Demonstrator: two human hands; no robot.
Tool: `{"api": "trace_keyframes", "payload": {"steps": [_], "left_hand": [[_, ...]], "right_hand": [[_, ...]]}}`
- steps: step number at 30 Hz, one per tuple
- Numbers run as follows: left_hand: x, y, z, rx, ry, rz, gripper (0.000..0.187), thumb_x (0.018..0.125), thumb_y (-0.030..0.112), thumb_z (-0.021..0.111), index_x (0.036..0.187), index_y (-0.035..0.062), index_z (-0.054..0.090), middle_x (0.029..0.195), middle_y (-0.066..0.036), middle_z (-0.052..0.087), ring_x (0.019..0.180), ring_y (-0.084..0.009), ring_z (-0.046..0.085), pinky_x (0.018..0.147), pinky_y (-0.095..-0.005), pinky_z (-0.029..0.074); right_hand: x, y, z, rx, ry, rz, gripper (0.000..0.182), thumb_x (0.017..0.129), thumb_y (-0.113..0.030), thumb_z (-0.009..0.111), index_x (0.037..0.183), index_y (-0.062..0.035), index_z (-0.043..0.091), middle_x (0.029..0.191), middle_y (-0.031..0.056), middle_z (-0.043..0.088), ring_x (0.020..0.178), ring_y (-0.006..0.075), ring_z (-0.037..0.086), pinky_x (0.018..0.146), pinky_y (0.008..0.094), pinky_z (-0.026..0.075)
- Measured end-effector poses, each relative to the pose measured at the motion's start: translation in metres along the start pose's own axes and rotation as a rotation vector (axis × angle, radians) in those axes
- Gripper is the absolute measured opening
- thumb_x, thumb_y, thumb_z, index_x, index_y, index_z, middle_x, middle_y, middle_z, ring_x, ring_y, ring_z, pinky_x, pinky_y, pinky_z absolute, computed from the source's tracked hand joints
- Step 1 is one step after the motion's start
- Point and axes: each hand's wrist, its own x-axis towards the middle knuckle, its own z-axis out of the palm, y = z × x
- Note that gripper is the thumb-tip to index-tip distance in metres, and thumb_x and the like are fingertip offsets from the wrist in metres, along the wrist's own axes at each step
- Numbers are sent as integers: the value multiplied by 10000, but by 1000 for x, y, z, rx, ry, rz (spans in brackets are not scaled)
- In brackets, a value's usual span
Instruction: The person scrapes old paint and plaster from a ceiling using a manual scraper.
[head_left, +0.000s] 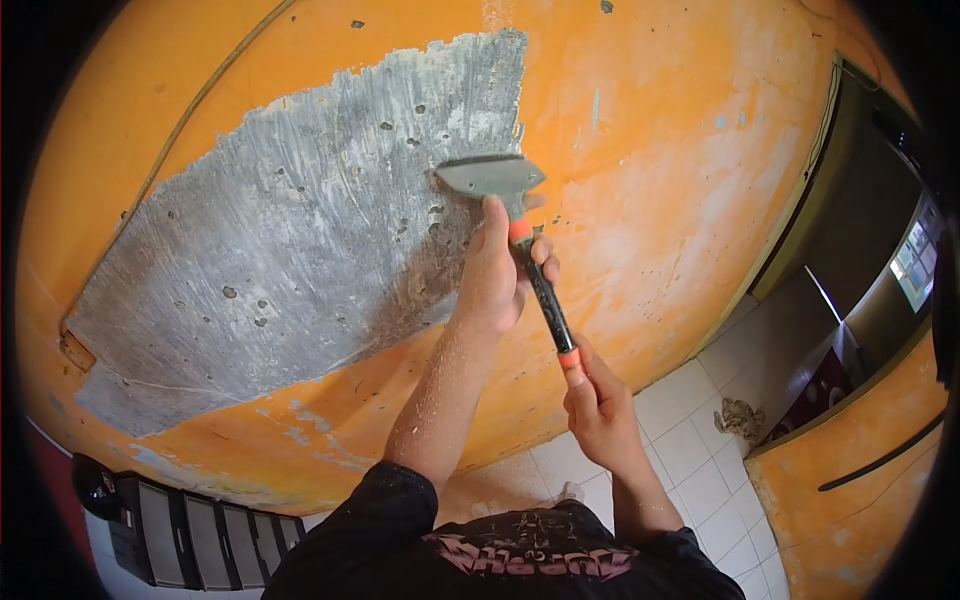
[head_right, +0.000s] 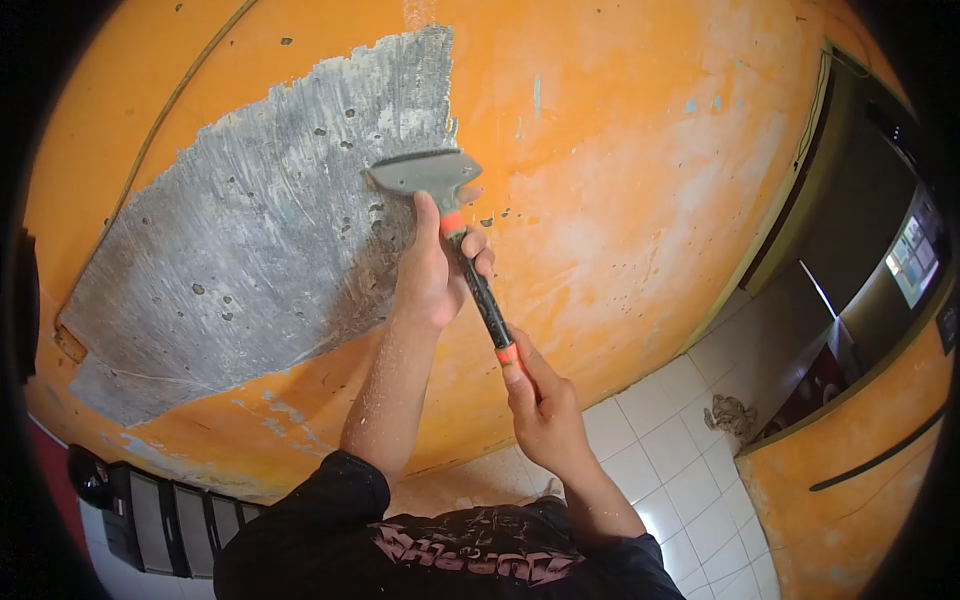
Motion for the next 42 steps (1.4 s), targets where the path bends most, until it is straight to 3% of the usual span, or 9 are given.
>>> {"api": "trace_keyframes", "payload": {"steps": [5,11,12,18,25,31,33,39,42], "left_hand": [[22,24,30,21,-42,83,586,1008,628,366,1169,87,523,644,-37,509,572,-203,526,591,-345,461],[-14,-6,-6,-64,30,-4,621,1016,625,344,1242,77,528,641,-30,499,577,-189,521,586,-332,451],[-14,-3,-4,-10,-7,1,622,995,657,358,1296,138,525,648,3,473,602,-177,502,603,-309,426],[42,41,50,57,-56,146,577,1028,579,380,1173,47,549,633,-35,518,565,-195,526,581,-339,468],[-6,-3,10,-39,82,68,612,1026,597,349,1219,49,538,609,-36,472,532,-181,513,500,-326,444],[40,42,47,55,-82,192,622,1024,594,370,1250,37,532,651,-43,542,544,-184,538,556,-348,480],[39,45,50,54,-64,131,645,1017,614,366,1290,52,528,675,-29,515,620,-200,532,610,-331,454],[1,7,7,-18,-9,69,630,1017,606,369,1249,40,522,641,-53,536,551,-213,566,549,-354,492],[29,23,21,-16,4,65,568,1018,603,372,1113,65,529,647,-62,547,540,-219,563,546,-363,496]], "right_hand": [[17,-37,-13,122,-37,76,408,1054,-156,440,1441,-31,476,697,-61,406,601,31,400,545,206,344],[-5,-7,2,43,0,35,402,1060,-213,475,1423,-43,508,692,-67,403,602,27,397,552,204,351],[-2,-6,3,18,14,15,401,1061,-213,474,1421,-42,510,690,-67,404,604,27,399,553,206,353],[29,-53,-10,134,12,11,405,1065,-224,460,1426,-43,493,673,-88,360,553,8,359,494,199,307],[-5,-12,-3,93,-39,59,417,1066,-237,461,1433,-39,480,680,-91,360,549,4,356,487,193,299],[32,-53,-13,71,0,-2,388,1074,-261,442,1380,-35,517,675,-95,355,546,-7,344,479,190,302],[38,-57,-21,79,-8,-6,380,1075,-267,436,1364,-35,526,670,-96,350,541,-8,338,474,190,300],[8,-14,-2,70,-11,3,404,1068,-261,455,1405,-44,506,656,-94,353,537,-7,343,478,186,294],[26,-29,-7,55,-12,-40,415,1068,-251,448,1425,-43,488,649,-94,354,532,-7,339,471,185,290]]}}
